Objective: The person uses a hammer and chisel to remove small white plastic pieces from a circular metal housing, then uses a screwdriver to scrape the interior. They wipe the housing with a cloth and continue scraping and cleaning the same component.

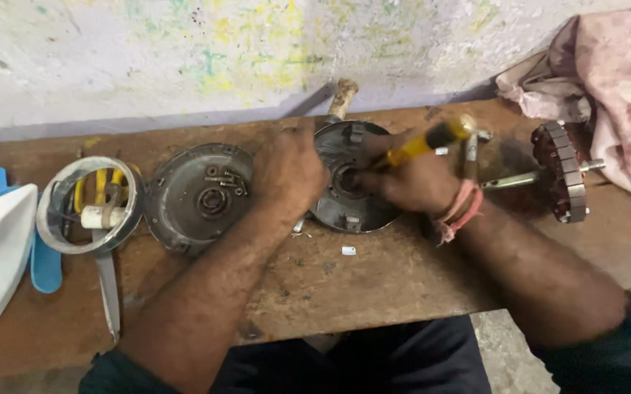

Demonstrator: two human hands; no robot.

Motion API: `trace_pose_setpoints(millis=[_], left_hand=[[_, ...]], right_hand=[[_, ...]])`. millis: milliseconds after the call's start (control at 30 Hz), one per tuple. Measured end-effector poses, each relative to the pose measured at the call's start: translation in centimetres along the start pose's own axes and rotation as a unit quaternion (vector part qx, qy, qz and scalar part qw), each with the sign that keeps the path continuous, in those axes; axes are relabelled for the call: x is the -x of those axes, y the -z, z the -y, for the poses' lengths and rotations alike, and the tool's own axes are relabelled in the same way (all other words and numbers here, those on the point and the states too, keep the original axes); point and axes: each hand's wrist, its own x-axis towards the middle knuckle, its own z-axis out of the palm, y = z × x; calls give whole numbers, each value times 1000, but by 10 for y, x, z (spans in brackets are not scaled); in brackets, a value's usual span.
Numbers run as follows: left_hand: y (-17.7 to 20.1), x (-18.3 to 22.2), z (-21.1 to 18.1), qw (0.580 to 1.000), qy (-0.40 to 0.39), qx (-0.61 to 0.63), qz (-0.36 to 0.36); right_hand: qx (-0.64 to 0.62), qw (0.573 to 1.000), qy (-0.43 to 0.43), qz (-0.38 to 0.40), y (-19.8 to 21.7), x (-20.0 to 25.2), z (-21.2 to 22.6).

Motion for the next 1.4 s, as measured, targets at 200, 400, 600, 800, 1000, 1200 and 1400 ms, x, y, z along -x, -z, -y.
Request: trace_pose_setpoints(millis=[200, 400, 600, 800, 1000, 1200, 1400], left_hand=[[-2, -3, -2, 999, -17, -2, -29], [0, -4, -3, 999, 22, -12, 26], [-3, -1, -1, 998, -34, -28, -47], [-4, -1, 0, 998, -34, -22, -55], [-8, 2, -2, 992, -62, -33, -104], [-9, -1, 3, 996, -50, -30, -69], [-8, -2, 1, 998, -16, -40, -41]], right_hand=[[-9, 999, 29, -37, 5, -1, -1], [-45, 999, 5, 9, 2, -3, -2], [-63, 996, 47, 41, 6, -3, 3], [45, 998, 49, 13, 15, -3, 12], [-64, 997, 34, 13, 4, -1, 1], [-53, 996, 65, 29, 7, -6, -3], [-20, 994, 106, -15, 7, -5, 0]])
